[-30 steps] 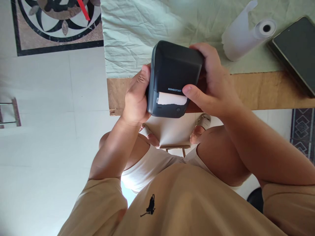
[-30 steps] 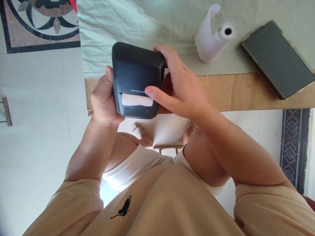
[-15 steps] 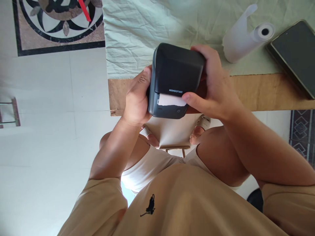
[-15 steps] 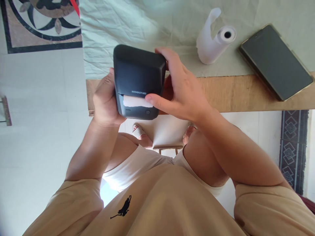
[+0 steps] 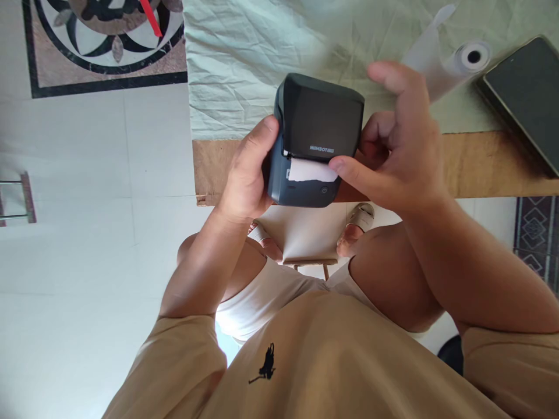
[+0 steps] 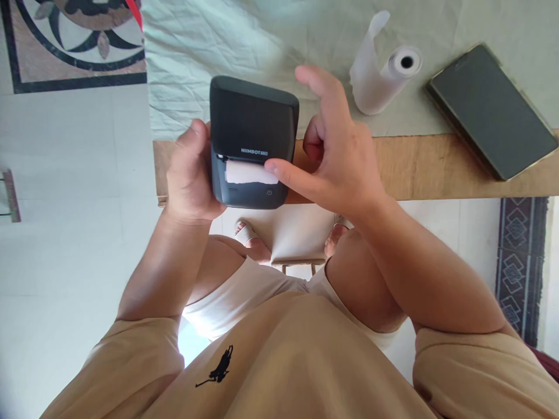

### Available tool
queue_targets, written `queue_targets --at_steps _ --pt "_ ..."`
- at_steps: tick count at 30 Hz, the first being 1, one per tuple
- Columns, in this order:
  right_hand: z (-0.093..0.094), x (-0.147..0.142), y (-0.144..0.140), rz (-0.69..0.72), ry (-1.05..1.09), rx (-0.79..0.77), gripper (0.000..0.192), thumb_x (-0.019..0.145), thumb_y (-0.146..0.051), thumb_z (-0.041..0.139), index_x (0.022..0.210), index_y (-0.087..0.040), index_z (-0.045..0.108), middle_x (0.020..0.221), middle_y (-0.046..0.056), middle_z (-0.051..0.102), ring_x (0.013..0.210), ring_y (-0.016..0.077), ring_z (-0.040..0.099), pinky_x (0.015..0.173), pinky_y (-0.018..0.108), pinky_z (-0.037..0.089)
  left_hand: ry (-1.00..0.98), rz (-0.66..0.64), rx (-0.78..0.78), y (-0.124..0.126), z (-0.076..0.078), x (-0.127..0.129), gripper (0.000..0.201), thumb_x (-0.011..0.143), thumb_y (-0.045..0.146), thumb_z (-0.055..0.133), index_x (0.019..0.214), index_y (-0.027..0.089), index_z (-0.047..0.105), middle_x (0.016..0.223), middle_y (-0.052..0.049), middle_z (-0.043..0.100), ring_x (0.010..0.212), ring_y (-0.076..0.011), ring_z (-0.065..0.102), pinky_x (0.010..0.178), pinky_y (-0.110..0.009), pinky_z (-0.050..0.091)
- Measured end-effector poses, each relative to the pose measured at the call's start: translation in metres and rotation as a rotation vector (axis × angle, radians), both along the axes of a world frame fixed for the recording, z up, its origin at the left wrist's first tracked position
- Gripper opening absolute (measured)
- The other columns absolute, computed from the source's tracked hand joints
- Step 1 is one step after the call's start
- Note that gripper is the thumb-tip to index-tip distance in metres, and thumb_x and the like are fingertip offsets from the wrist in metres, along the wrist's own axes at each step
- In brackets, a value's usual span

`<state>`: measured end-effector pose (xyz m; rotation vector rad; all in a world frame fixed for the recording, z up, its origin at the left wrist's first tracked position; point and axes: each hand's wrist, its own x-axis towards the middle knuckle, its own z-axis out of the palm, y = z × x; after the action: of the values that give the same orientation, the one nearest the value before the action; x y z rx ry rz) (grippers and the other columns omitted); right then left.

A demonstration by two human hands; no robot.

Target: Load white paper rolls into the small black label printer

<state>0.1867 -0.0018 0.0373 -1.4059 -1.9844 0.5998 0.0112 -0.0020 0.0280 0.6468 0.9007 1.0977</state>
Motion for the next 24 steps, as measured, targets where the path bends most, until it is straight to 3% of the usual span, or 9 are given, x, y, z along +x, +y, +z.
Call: queue_targets --at_steps 3,5,7,11,13,16,19,22,24 --pt "0.004 -0.003 -0.004 -0.01 0.132 0.082 0.052 0.071 -0.048 0.056 0.115 -0.025 0.04 0.084 -0.001 0.053 0.047 -0.0006 0.033 0.045 0.021 0.028 0.092 -0.035 0.143 -0.001 -0.002 -0.002 0.021 0.078 0.042 0.048 0.075 0.022 0.054 0.064 0.0 0.049 0.063 -0.0124 0.054 0.056 -0.025 0.039" --pt "0.009 -0.005 -0.006 -0.034 0.183 0.167 0.033 0.078 -0.041 0.05 0.107 -0.027 0.044 0.107 -0.001 0.049 0.047 -0.0033 0.029 0.044 0.022 0.024 0.123 -0.043 0.169 -0.002 -0.002 -0.003 0.017 0.08 0.038 0.049 0.076 0.022 0.053 0.064 0.0 0.046 0.059 -0.0102 0.05 0.055 -0.025 0.036" --pt "0.015 -0.006 -0.008 -0.083 0.181 0.239 0.025 0.081 -0.039 0.045 0.103 -0.027 0.046 0.112 -0.001 0.045 0.047 -0.0038 0.026 0.044 0.023 0.023 0.139 -0.045 0.186 -0.002 -0.002 -0.003 0.018 0.08 0.039 0.048 0.075 0.022 0.053 0.064 0.0 0.044 0.06 -0.0104 0.046 0.056 -0.025 0.034" --pt "0.02 -0.008 -0.008 -0.133 0.192 0.193 0.021 0.084 -0.04 0.038 0.099 -0.026 0.039 0.111 0.0 0.04 0.053 -0.0013 0.039 0.048 0.024 0.04 0.148 -0.045 0.193 -0.002 -0.002 -0.001 0.02 0.079 0.041 0.047 0.076 0.022 0.053 0.064 0.0 0.043 0.061 -0.0117 0.042 0.058 -0.027 0.031" --pt "0.019 -0.01 -0.007 -0.155 0.268 0.155 0.017 0.084 -0.04 0.039 0.09 -0.024 0.034 0.106 0.001 0.039 0.072 0.0037 0.054 0.052 0.023 0.046 0.142 -0.05 0.199 -0.002 -0.002 -0.001 0.018 0.079 0.039 0.047 0.081 0.023 0.055 0.065 0.0 0.044 0.061 -0.0122 0.043 0.058 -0.027 0.03" --pt "0.016 -0.013 -0.005 -0.137 0.323 0.161 0.018 0.082 -0.035 0.042 0.08 -0.021 0.031 0.098 0.002 0.044 0.097 0.0098 0.055 0.047 0.02 0.043 0.132 -0.053 0.204 -0.003 -0.002 -0.003 0.017 0.08 0.036 0.046 0.086 0.024 0.056 0.069 -0.001 0.046 0.064 -0.0129 0.044 0.06 -0.028 0.029" --pt "0.011 -0.013 -0.004 -0.067 0.209 0.189 0.015 0.08 -0.032 0.046 0.081 -0.02 0.037 0.092 0.001 0.052 0.08 0.0078 0.056 0.046 0.02 0.036 0.157 -0.072 0.227 -0.002 -0.001 -0.005 0.017 0.078 0.036 0.049 0.089 0.025 0.056 0.074 -0.002 0.05 0.07 -0.015 0.048 0.062 -0.029 0.031" --pt "0.009 -0.01 -0.004 -0.072 -0.093 0.247 0.013 0.079 -0.032 0.046 0.086 -0.021 0.046 0.078 -0.003 0.058 0.056 0.0025 0.047 0.05 0.021 0.034 0.237 -0.137 0.269 0.0 -0.002 -0.008 0.022 0.075 0.04 0.053 0.09 0.025 0.057 0.079 -0.003 0.052 0.075 -0.0167 0.049 0.065 -0.029 0.032" --pt "0.011 -0.008 -0.005 -0.089 -0.28 0.241 0.015 0.078 -0.032 0.047 0.09 -0.024 0.05 0.079 -0.006 0.061 0.055 0.0022 0.048 0.054 0.021 0.035 0.268 -0.188 0.276 0.002 -0.003 -0.011 0.025 0.073 0.043 0.055 0.09 0.024 0.057 0.076 -0.003 0.05 0.071 -0.0153 0.046 0.063 -0.028 0.032"
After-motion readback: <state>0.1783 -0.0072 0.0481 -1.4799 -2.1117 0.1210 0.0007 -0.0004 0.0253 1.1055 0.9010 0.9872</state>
